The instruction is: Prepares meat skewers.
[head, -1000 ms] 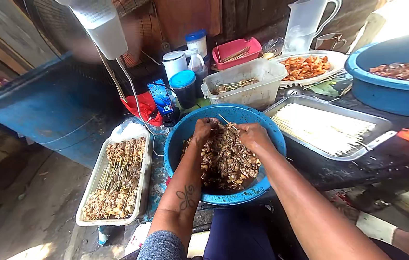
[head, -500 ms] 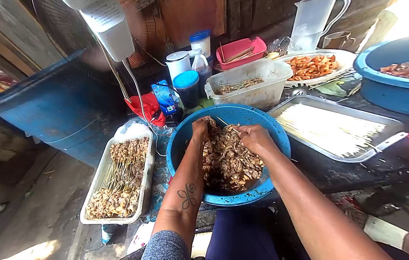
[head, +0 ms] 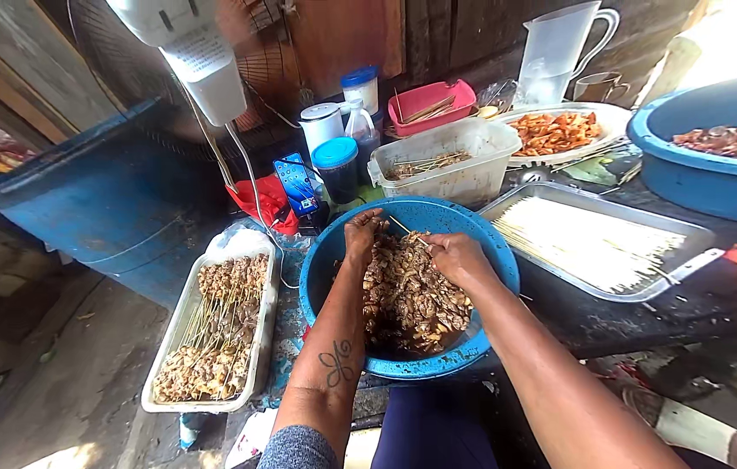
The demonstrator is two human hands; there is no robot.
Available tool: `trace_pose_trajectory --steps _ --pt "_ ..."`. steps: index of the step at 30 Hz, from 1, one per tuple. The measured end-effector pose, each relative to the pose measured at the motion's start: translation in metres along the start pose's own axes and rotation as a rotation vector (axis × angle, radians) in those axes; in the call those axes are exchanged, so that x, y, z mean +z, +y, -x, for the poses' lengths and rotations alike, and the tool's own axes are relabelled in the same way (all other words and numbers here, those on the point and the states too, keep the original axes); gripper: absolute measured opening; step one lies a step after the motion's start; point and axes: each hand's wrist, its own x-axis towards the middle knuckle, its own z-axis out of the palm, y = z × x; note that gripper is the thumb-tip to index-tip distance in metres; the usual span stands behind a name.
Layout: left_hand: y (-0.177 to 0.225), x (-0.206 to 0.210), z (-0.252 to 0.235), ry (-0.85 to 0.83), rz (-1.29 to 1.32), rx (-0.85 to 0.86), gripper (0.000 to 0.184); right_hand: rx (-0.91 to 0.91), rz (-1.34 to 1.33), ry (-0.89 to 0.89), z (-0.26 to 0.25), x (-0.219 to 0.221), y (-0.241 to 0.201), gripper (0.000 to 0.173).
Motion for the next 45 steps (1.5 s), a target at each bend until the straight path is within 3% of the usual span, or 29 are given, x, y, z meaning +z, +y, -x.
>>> trace_pose_trajectory --steps 3,9,23,30,41,45 --pt "0.001 0.0013 0.0012 -0.003 0.06 -0.035 0.036 -0.012 -0.022 0.005 0.0011 0.0006 -0.0007 0.035" --pt "0.004 0.0036 0.0034 0.077 0.196 -0.08 0.007 -0.024 -0.011 -0.003 0.0002 0.0018 -0.0004 0.035" --pt "0.0065 0.008 0.0018 -0.059 0.223 -0.141 0.017 -0.032 0.033 -0.037 -0.0011 0.0021 0.0004 0.034" --pt "0.0012 0.0057 0.0016 0.02 0.131 -0.06 0.019 -0.02 0.027 -0.04 0.0005 0.0011 0.0005 0.033" --pt "0.0057 0.003 0.0064 -0.134 -0.462 0.211 0.023 -0.044 0.07 -0.031 0.0024 0.0 -0.002 0.034" --pt "0.0033 0.0019 0.0051 -0.11 -0.422 0.17 0.024 -0.048 0.073 -0.011 0.0032 -0.0011 -0.0018 0.034"
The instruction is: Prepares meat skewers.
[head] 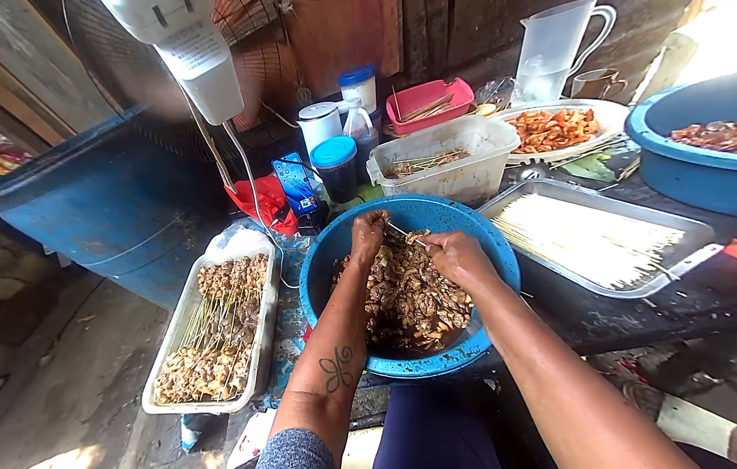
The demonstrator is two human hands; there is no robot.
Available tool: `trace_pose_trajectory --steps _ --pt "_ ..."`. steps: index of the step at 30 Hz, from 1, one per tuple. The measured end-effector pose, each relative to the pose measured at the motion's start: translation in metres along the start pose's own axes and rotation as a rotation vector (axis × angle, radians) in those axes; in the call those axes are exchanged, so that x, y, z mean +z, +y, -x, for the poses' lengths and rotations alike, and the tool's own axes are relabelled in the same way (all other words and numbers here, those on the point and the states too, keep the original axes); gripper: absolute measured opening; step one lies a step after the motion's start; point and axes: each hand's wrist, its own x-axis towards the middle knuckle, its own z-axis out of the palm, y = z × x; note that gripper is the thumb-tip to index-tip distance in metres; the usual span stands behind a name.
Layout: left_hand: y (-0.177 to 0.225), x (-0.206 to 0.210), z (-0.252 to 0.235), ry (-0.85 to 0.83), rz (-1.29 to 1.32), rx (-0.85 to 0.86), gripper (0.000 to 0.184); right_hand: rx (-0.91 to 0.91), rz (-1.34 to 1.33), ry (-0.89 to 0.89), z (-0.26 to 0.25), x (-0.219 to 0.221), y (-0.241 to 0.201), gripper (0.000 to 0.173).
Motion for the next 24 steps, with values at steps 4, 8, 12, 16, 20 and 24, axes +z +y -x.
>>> trace_pose_trajectory --steps 4,8,12,16,20,24 --pt "-0.002 -0.002 -0.002 0.051 0.031 -0.032 0.024 -0.027 -0.025 0.027 0.002 -0.001 -0.002 0.033" --pt "0.002 0.0 -0.001 0.027 -0.086 0.028 0.025 -0.04 -0.004 0.005 0.001 0.001 0.0 0.034" --pt "0.011 0.001 0.005 0.018 -0.287 0.075 0.025 -0.019 0.002 0.001 0.0 0.002 -0.001 0.035" --pt "0.019 0.005 0.01 0.017 -0.418 0.067 0.026 -0.002 0.017 -0.002 0.002 0.002 -0.004 0.035" --pt "0.024 0.01 0.013 0.053 -0.461 0.036 0.025 0.009 0.004 0.004 0.002 0.004 -0.007 0.035" --pt "0.026 0.01 0.013 0.066 -0.494 0.038 0.027 0.018 -0.005 0.013 0.0 0.007 -0.011 0.036"
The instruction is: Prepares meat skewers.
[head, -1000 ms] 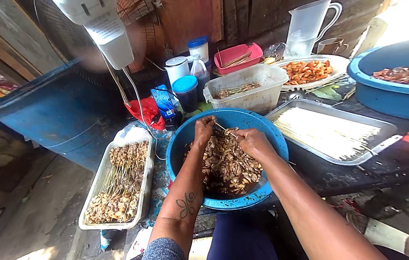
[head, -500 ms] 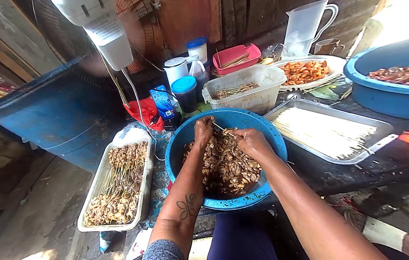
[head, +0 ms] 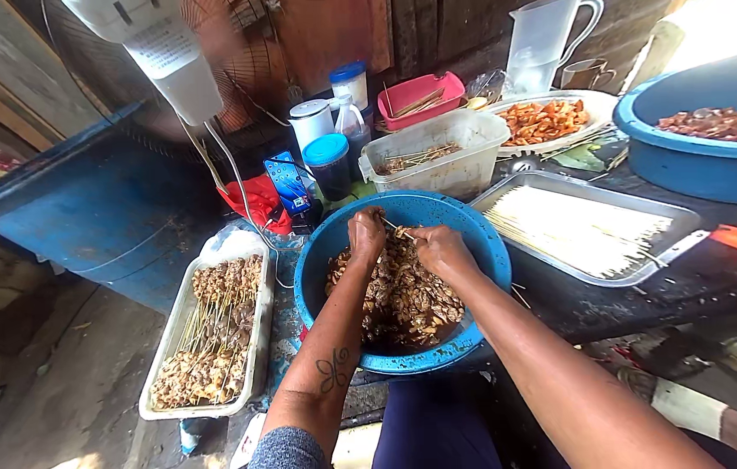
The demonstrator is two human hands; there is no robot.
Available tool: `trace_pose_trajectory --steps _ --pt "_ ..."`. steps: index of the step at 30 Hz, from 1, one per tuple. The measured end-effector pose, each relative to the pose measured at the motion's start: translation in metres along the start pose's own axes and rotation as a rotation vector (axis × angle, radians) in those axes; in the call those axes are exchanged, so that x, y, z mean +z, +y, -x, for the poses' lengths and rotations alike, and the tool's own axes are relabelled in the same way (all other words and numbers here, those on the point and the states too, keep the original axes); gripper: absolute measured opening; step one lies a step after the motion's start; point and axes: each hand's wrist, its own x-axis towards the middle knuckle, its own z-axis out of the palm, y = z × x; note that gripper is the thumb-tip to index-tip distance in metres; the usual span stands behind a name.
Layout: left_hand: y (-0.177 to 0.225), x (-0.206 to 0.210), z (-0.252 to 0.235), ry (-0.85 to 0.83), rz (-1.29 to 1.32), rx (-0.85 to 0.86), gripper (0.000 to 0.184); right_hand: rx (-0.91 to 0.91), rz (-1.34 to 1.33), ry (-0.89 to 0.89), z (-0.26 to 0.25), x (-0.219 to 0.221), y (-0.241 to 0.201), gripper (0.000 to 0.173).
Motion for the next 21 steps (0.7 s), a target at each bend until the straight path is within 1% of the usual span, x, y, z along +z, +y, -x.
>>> trace_pose_trajectory --steps 2,6,7,9,12,14,17,18,21 --pt "0.002 -0.001 0.001 0.008 -0.041 0.028 0.028 -0.017 -0.003 0.004 -0.002 0.002 -0.001 0.036" --pt "0.017 0.004 0.009 -0.036 -0.072 0.09 0.027 -0.045 -0.033 0.053 -0.011 0.008 -0.006 0.034" --pt "0.018 0.006 0.01 -0.029 -0.024 0.115 0.026 -0.039 -0.075 0.078 -0.014 0.008 -0.005 0.034" --pt "0.015 0.01 0.007 -0.018 0.204 0.123 0.026 -0.019 -0.187 0.103 -0.018 0.005 -0.001 0.035" --pt "0.007 0.012 0.004 -0.118 0.651 -0.084 0.039 0.035 -0.329 0.085 -0.021 0.003 0.005 0.035" --pt "0.002 0.011 0.006 -0.203 0.765 -0.157 0.044 0.059 -0.374 0.086 -0.02 0.002 0.007 0.035" --pt "-0.005 0.012 0.006 -0.343 0.814 -0.185 0.04 0.072 -0.418 0.099 -0.02 0.003 0.008 0.034" --pt "-0.006 0.013 0.006 -0.366 0.841 -0.198 0.037 0.075 -0.426 0.098 -0.02 0.002 0.008 0.035" --pt "-0.007 0.012 0.004 -0.376 0.93 -0.271 0.021 0.103 -0.483 0.104 -0.018 0.0 0.007 0.034"
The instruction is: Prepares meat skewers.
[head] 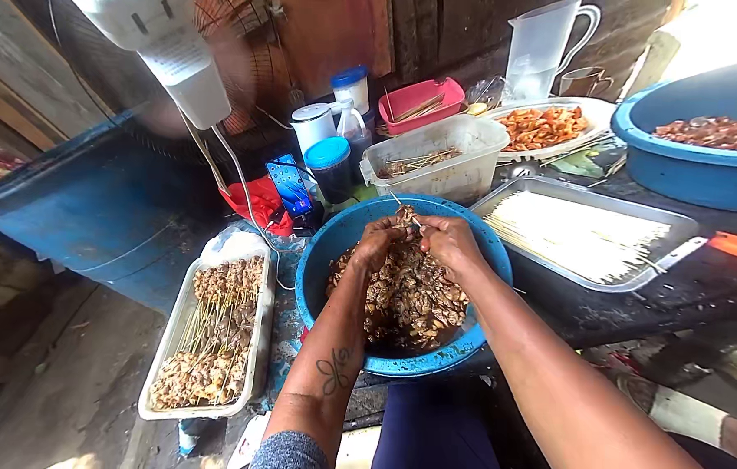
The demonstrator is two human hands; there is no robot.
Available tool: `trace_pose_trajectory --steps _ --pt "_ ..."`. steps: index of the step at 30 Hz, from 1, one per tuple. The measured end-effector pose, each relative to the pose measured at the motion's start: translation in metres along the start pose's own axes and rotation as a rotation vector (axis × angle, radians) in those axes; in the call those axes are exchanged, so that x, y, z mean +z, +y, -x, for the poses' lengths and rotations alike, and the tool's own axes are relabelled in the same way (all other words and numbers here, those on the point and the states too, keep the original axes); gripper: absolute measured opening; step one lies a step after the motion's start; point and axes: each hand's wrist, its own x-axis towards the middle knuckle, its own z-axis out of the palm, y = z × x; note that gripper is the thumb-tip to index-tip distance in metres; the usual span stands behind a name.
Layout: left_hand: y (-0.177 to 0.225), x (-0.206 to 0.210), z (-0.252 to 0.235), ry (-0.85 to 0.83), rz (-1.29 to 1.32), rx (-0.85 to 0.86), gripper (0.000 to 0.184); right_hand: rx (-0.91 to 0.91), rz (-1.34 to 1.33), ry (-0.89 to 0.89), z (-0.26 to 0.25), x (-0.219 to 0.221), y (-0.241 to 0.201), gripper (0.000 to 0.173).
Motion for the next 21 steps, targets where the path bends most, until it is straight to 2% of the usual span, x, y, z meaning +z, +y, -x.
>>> trace_pose_trajectory --steps 2,5,11,21 --pt "-0.002 -0.005 -0.004 0.038 0.069 -0.028 0.012 0.022 -0.025 -0.001 0.003 -0.002 -0.002 0.035" --pt "-0.004 -0.015 -0.008 0.173 0.108 0.007 0.009 0.009 0.004 -0.007 0.006 -0.004 0.0 0.034" --pt "-0.005 -0.027 -0.01 0.374 -0.147 0.221 0.012 -0.089 0.304 -0.103 0.01 -0.006 0.003 0.033" --pt "-0.001 -0.026 -0.009 0.401 -0.35 0.283 0.017 -0.059 0.378 -0.116 0.012 -0.007 0.002 0.035"
